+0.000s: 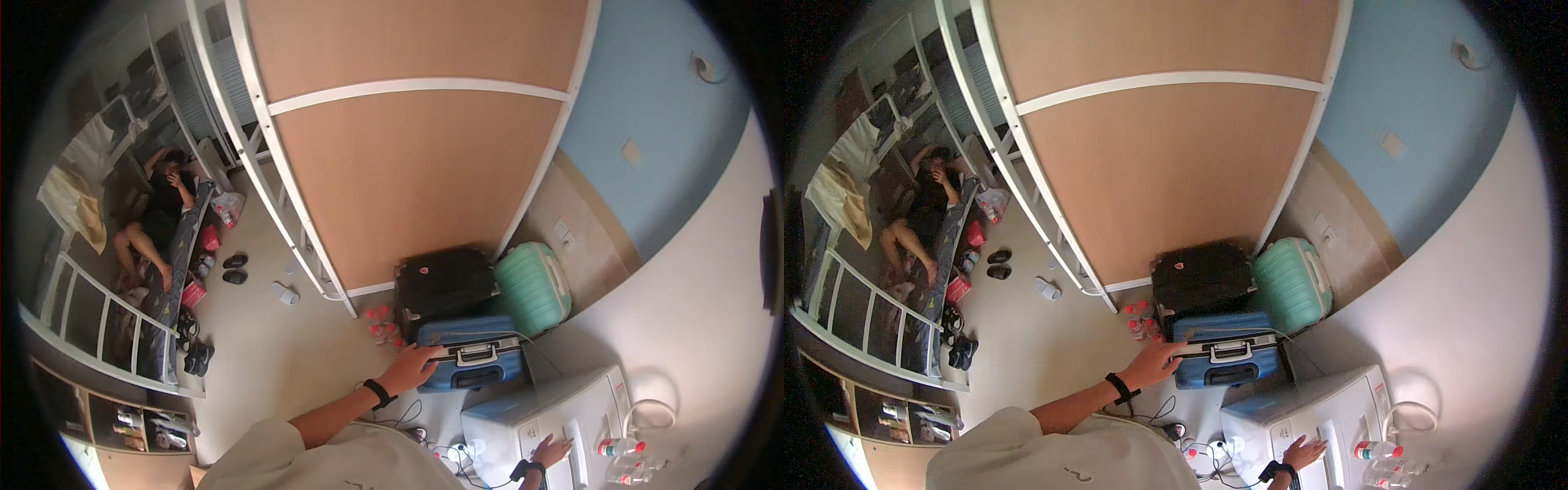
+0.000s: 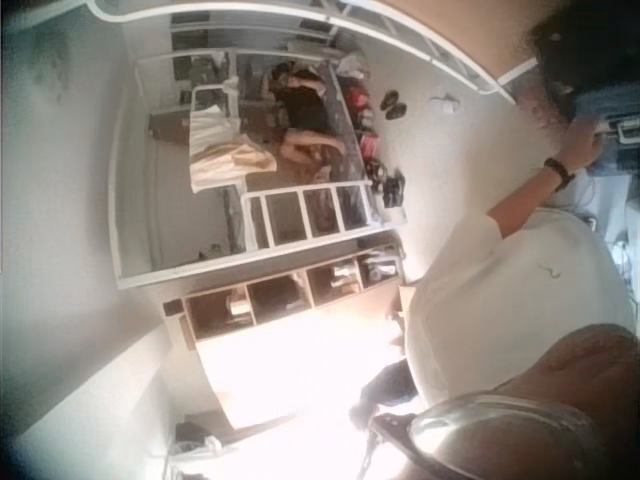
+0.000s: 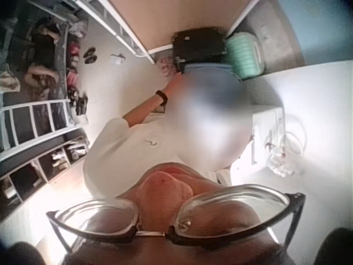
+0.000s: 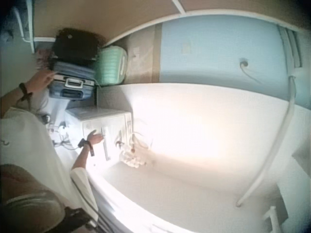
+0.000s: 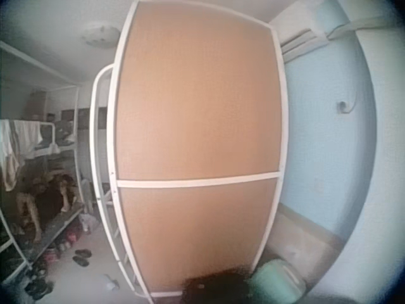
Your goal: The person walks through a room with bunk beds, puts on a face mask, and enters a kitchenette. They handle a spray bottle and a sponge by a sink.
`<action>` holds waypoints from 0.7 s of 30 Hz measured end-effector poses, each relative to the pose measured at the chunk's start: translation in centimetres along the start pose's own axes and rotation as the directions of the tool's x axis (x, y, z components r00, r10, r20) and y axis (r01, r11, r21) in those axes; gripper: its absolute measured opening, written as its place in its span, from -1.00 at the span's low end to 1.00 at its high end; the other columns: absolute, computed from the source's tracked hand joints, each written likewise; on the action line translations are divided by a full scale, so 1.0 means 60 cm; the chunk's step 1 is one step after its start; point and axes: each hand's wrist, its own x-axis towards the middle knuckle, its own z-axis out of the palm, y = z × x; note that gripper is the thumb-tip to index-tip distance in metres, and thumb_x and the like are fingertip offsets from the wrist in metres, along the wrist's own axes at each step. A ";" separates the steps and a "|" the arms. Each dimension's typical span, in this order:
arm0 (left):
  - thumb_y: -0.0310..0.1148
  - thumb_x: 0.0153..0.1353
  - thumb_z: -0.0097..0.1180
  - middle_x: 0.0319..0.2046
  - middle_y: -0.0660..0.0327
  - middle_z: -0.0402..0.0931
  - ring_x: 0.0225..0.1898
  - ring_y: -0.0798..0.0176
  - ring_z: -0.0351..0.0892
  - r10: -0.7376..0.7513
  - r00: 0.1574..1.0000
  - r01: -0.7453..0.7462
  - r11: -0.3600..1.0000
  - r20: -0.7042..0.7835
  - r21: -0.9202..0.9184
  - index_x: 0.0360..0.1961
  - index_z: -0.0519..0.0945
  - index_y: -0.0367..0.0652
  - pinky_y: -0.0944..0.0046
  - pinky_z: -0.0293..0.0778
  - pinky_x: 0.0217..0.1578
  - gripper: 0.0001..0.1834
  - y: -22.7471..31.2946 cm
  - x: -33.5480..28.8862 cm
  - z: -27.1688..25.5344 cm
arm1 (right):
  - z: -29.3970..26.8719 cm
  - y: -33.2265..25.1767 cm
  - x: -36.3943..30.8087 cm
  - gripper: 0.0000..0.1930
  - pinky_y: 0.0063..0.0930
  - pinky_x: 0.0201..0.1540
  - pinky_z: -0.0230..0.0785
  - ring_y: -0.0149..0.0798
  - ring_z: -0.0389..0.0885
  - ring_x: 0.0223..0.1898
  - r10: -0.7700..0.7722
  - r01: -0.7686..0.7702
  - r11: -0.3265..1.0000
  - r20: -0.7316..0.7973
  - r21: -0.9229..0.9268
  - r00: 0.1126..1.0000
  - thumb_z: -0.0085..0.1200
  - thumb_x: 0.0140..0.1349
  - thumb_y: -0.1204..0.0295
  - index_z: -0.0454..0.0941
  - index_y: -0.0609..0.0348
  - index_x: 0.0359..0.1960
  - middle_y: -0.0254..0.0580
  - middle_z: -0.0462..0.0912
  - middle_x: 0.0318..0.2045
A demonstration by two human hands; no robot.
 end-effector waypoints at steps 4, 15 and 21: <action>-0.30 0.37 0.11 -0.16 0.03 0.68 -0.06 -0.08 0.63 -0.047 0.999 0.047 0.997 -0.001 -0.069 0.00 0.62 -0.20 -0.21 0.32 0.27 -0.73 -0.041 0.000 -0.044 | 0.012 -0.017 0.003 -0.48 -0.03 0.38 0.28 0.20 0.46 0.29 -0.121 0.177 0.965 -0.270 0.191 0.955 0.05 0.44 0.23 0.49 0.53 0.19 0.30 0.51 0.24; -0.18 0.46 0.02 -0.59 -0.08 0.50 -0.55 -0.24 0.52 -0.147 0.966 0.140 0.989 -0.212 -0.051 -0.33 0.51 -0.20 -0.21 0.39 -0.49 -0.70 -0.304 -0.067 -0.312 | -0.054 -0.628 -0.272 -0.59 0.06 -0.38 0.40 0.27 0.61 -0.43 -0.751 0.711 0.590 -0.063 0.382 0.657 0.03 0.41 0.18 0.56 0.20 -0.53 0.14 0.61 -0.54; -0.36 0.46 -0.04 -0.46 -0.05 0.60 -0.44 -0.20 0.63 -0.319 0.877 0.329 0.944 -0.359 -0.035 -0.07 0.54 -0.13 -0.13 0.54 -0.40 -0.85 -0.441 -0.155 -0.493 | -0.061 -0.936 -0.429 -0.59 0.08 -0.39 0.43 0.29 0.61 -0.43 -0.894 0.793 0.431 0.081 0.430 0.442 -0.01 0.45 0.14 0.59 0.15 -0.49 0.12 0.61 -0.55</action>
